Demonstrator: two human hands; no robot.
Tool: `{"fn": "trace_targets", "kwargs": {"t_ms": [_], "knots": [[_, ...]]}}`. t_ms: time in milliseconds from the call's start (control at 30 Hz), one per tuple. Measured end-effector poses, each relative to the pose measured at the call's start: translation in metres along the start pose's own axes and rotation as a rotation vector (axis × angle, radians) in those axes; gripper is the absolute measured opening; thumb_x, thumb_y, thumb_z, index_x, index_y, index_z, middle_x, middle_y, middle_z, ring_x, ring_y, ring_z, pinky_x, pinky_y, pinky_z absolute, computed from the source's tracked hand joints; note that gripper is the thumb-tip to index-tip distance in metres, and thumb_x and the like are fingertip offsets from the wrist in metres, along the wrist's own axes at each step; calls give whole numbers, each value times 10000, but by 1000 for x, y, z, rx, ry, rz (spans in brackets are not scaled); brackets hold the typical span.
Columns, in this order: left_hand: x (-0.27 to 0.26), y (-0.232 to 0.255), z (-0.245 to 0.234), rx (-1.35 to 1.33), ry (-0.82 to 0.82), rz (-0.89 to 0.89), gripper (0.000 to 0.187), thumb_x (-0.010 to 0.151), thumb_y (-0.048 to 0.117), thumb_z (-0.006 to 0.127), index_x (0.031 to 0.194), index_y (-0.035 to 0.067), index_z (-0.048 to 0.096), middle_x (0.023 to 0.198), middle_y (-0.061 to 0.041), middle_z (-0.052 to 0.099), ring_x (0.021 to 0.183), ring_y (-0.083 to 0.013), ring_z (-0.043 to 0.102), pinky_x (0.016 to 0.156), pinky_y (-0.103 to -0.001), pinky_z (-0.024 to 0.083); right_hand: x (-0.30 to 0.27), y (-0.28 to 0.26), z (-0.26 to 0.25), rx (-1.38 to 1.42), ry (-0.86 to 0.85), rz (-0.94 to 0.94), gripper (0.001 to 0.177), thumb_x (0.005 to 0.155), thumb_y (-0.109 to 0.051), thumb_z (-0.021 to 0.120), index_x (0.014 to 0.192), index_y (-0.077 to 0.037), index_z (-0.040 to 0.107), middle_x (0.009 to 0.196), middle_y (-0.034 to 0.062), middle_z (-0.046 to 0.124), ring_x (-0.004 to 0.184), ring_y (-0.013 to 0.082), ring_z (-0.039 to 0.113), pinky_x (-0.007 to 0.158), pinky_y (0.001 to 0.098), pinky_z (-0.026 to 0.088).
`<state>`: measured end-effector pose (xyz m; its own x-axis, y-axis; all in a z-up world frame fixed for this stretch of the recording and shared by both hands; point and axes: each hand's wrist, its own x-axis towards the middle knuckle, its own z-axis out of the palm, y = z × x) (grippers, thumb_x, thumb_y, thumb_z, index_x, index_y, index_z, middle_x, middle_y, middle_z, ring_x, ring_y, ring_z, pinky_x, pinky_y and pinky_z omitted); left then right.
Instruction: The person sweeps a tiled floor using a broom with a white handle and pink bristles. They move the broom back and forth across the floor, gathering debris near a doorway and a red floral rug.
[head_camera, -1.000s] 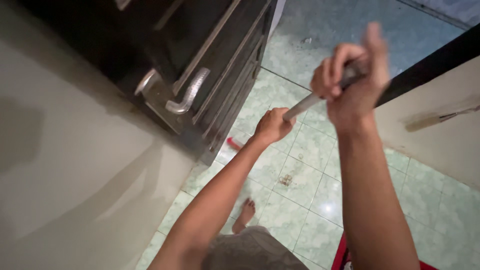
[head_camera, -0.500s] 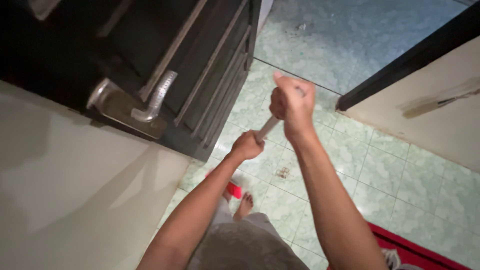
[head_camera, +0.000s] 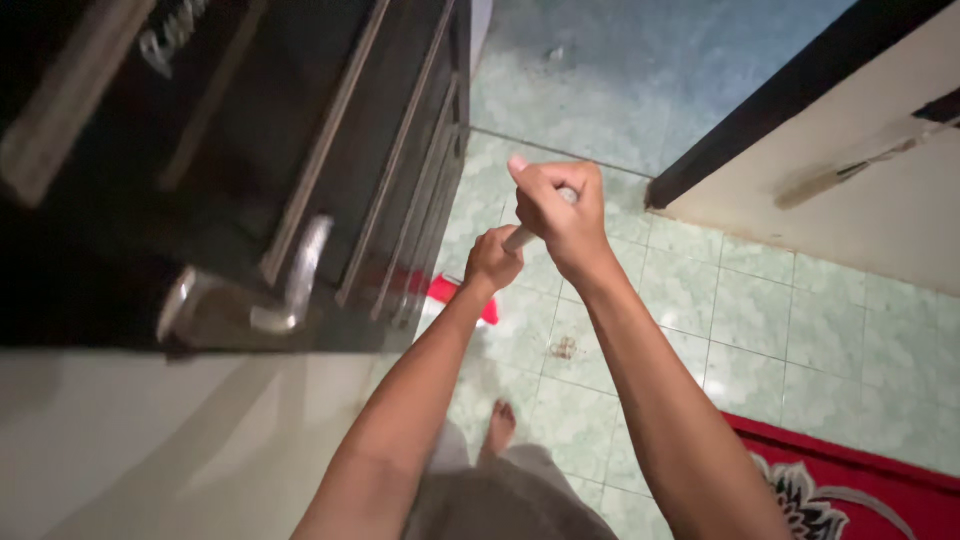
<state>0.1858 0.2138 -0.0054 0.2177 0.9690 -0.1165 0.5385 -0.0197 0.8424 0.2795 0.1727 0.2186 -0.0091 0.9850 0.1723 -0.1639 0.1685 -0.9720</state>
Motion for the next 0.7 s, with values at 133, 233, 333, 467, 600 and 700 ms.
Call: {"fn": "trace_targets", "kwargs": {"t_ms": [133,233,333,467,600,700], "knots": [[46,18,-16,14,8,168,241,856,230,597,1035,158,741,970,-162,745,960,-411,686,827,-515,547,35,-27,2,72,30,-95,534,1035,-185,651,577,-87,394,566,-32,389,491,78,328,473,292,216],[62,45,-31,97,-45,182,205,883,290,643,958,131,748,921,-185,743,938,-425,692,810,-524,563,58,-60,-4,129,77,-191,543,1055,-215,609,580,-90,376,512,-5,361,430,106,304,434,303,208],[51,62,-47,112,-158,76,223,862,309,661,975,140,749,907,-191,740,915,-416,702,800,-515,566,76,-80,-6,161,87,-231,550,1073,-268,570,596,-103,350,485,1,329,406,118,285,426,314,214],[27,53,-55,41,-299,-147,243,798,278,707,993,147,771,953,-174,753,947,-374,724,830,-468,575,92,-59,-5,217,102,-135,558,1049,-294,570,578,-119,326,470,-12,286,380,135,285,401,328,234],[28,8,-40,-35,-265,-325,233,882,294,665,1041,141,742,968,-176,747,955,-374,715,839,-464,559,104,-5,5,267,148,61,539,1004,-247,588,548,-120,332,456,-2,308,383,122,275,399,312,215],[58,-29,-33,-46,-141,-150,237,828,181,624,1026,127,743,943,-180,755,944,-385,713,811,-459,569,110,22,14,247,163,78,535,984,-205,609,524,-110,353,472,-6,323,409,122,294,417,310,206]]}}
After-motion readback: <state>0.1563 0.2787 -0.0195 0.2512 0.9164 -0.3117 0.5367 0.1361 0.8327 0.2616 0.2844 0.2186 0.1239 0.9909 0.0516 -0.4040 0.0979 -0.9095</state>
